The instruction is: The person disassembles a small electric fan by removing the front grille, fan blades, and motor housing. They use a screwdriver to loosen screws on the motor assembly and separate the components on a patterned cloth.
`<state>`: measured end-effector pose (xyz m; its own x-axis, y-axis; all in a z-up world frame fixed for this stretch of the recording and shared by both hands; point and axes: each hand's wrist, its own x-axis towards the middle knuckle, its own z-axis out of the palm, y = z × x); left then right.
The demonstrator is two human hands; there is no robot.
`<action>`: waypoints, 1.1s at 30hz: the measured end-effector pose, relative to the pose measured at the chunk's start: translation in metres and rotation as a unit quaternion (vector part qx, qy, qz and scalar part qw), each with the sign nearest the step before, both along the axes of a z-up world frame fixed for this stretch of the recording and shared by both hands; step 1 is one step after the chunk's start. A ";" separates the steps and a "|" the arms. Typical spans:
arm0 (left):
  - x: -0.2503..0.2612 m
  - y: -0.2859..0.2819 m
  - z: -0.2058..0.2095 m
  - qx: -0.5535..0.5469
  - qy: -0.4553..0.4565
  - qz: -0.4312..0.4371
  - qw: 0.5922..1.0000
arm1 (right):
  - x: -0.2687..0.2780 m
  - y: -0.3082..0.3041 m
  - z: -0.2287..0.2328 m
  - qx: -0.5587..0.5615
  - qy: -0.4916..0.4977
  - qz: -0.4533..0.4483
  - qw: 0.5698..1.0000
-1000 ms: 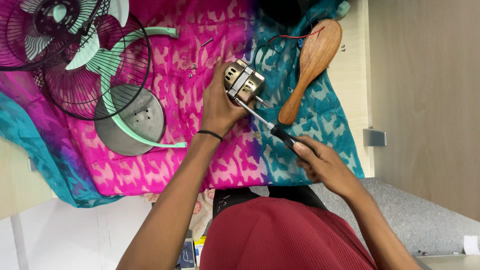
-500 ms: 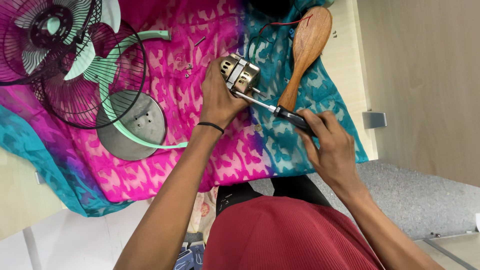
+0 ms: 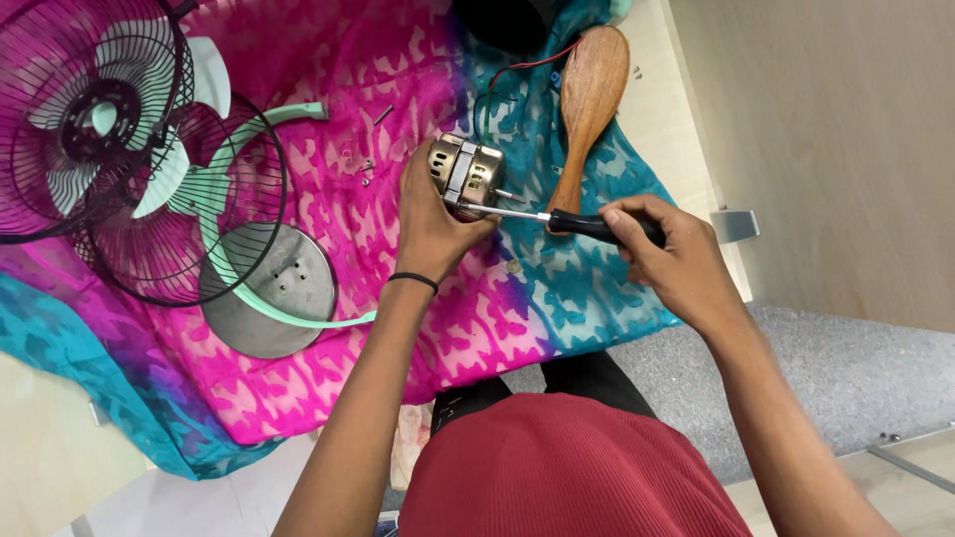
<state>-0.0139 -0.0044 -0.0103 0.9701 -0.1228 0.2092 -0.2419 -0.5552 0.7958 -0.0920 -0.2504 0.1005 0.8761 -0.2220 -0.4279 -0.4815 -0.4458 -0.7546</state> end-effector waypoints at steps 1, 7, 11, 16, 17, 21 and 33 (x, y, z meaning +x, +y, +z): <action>-0.001 0.005 0.001 -0.020 0.043 -0.020 0.999 | -0.006 0.000 -0.001 -0.001 -0.026 0.014 1.000; 0.003 0.040 -0.007 -0.213 0.229 -0.142 0.939 | -0.029 0.011 -0.028 0.085 -0.273 0.047 0.957; 0.012 0.058 -0.021 -0.373 0.275 -0.168 0.870 | -0.033 0.010 -0.055 0.125 -0.169 -0.070 0.975; 0.012 0.065 -0.031 -0.371 0.290 -0.136 0.872 | -0.032 -0.005 -0.075 0.199 -0.026 -0.200 0.959; 0.013 0.063 -0.030 -0.372 0.302 -0.122 0.869 | -0.033 -0.007 -0.076 0.183 -0.026 -0.199 0.963; 0.014 0.058 -0.029 -0.368 0.282 -0.096 0.881 | -0.037 -0.012 -0.067 0.218 -0.109 -0.084 0.966; 0.002 0.052 -0.027 -0.372 0.266 -0.075 0.886 | -0.035 -0.010 -0.074 0.270 -0.116 -0.099 0.951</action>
<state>-0.0120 0.0476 -0.0375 0.9398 -0.2798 -0.1961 0.2513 0.1775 0.9515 -0.1266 -0.2599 0.0267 0.9252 -0.1946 -0.3258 -0.3075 0.1190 -0.9441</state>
